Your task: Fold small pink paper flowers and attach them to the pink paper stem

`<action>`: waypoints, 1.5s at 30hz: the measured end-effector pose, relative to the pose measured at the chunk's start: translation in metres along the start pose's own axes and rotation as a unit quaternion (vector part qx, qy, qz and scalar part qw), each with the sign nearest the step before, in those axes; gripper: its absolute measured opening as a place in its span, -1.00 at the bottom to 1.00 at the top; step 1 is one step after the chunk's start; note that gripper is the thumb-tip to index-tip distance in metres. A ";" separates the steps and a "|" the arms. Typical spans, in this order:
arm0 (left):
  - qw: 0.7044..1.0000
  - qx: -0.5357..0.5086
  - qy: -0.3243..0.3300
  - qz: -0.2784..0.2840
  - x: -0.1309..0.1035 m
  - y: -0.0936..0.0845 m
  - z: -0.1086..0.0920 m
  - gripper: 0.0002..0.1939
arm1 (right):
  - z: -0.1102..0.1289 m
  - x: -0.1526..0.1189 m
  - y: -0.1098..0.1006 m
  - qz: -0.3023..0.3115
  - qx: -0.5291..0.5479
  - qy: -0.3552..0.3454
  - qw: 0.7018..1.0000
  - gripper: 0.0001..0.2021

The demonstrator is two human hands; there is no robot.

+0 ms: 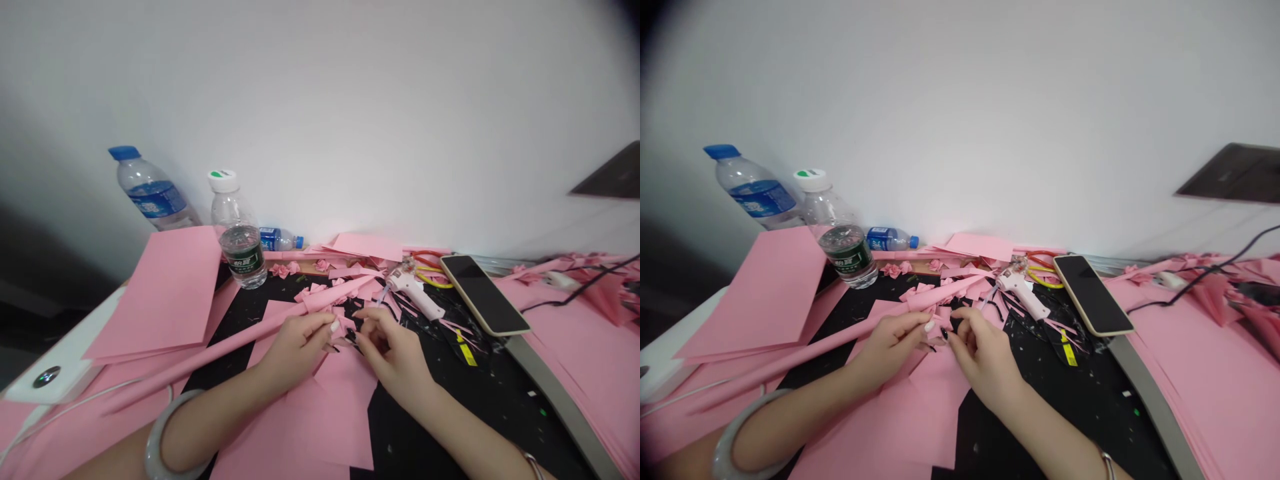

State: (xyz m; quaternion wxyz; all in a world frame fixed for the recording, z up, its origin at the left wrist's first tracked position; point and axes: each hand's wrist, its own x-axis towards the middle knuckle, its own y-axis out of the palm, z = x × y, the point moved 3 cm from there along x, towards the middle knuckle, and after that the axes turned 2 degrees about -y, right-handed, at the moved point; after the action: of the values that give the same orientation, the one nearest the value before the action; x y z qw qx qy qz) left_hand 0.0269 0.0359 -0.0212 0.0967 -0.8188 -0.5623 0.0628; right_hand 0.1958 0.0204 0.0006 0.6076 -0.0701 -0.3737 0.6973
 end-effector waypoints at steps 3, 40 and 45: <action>1.000 0.003 0.008 0.008 0.000 0.001 0.001 -0.75 | 0.001 -0.001 0.001 -0.009 0.001 -0.018 1.000 -0.74; 0.995 0.066 0.057 0.040 -0.002 0.004 -0.016 -0.71 | 0.006 0.001 0.000 -0.008 -0.030 -0.065 0.997 -0.70; 0.994 0.074 0.068 0.037 -0.002 0.004 -0.018 -0.72 | 0.006 0.001 0.000 -0.014 -0.039 -0.067 0.997 -0.71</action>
State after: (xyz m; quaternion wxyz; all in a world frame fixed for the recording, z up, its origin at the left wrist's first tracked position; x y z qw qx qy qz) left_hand 0.0341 0.0312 -0.0050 0.1927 -0.8320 -0.5176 0.0524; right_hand 0.1921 0.0184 0.0047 0.5880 -0.0417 -0.4414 0.6765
